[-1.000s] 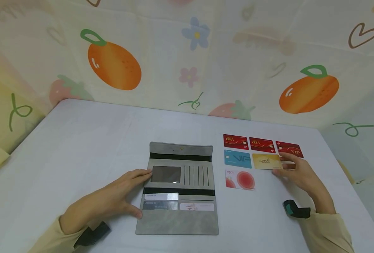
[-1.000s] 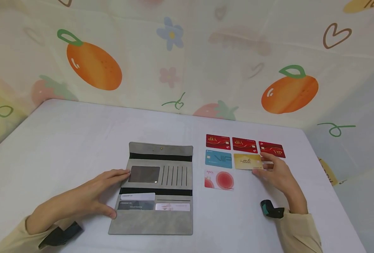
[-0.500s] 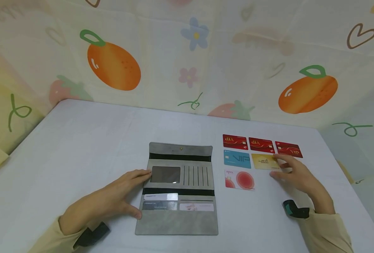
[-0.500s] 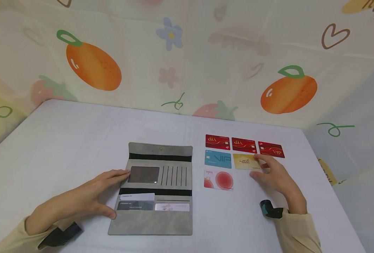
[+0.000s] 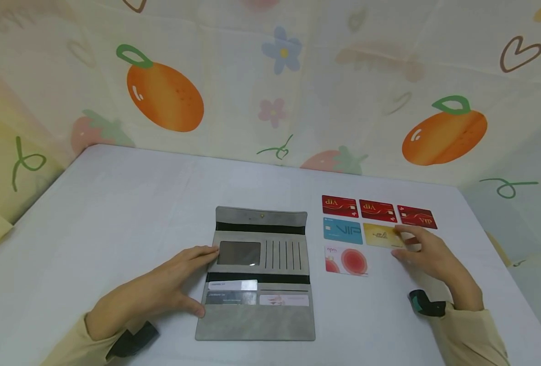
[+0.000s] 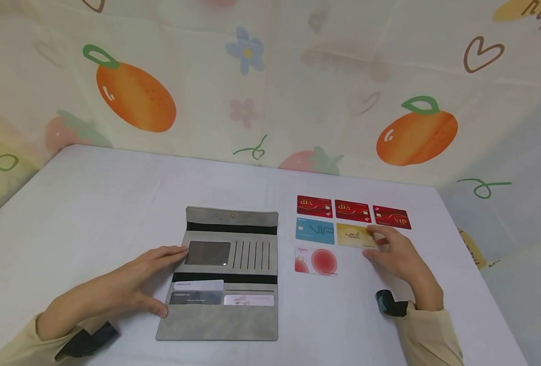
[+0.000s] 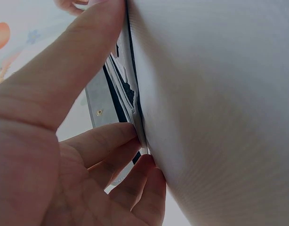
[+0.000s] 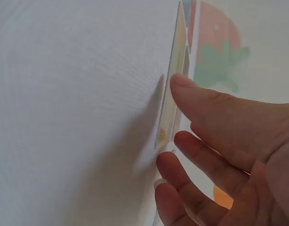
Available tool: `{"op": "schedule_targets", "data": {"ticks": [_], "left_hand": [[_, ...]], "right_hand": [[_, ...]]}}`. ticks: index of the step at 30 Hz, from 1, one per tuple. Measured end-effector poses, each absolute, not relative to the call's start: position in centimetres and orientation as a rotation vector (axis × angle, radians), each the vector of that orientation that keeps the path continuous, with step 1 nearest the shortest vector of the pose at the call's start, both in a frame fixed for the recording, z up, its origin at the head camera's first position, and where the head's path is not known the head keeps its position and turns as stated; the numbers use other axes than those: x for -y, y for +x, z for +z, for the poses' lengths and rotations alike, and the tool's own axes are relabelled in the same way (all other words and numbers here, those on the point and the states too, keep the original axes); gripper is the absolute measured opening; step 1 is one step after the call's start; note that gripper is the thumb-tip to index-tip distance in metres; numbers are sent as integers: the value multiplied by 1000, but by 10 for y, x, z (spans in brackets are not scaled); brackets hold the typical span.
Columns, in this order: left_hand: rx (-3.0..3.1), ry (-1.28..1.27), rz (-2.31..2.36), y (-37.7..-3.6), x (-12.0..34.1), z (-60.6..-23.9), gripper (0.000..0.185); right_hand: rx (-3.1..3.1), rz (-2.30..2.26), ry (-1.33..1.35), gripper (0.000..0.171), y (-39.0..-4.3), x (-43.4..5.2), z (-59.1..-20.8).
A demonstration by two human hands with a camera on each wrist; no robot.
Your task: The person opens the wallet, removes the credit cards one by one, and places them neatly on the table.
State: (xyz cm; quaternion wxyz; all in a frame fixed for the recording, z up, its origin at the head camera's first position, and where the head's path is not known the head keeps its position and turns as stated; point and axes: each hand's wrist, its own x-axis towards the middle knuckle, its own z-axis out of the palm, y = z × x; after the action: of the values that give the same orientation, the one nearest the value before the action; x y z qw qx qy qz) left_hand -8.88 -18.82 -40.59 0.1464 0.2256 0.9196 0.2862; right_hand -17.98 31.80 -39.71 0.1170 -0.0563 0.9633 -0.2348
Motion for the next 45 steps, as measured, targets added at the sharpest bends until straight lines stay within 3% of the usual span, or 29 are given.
{"op": "schedule_targets", "data": {"ticks": [45], "left_hand": [[-2654,675,820,-88,190,-405,107]], "right_hand": [[-2772,-943,-563,48,-156,-256,-361]]}}
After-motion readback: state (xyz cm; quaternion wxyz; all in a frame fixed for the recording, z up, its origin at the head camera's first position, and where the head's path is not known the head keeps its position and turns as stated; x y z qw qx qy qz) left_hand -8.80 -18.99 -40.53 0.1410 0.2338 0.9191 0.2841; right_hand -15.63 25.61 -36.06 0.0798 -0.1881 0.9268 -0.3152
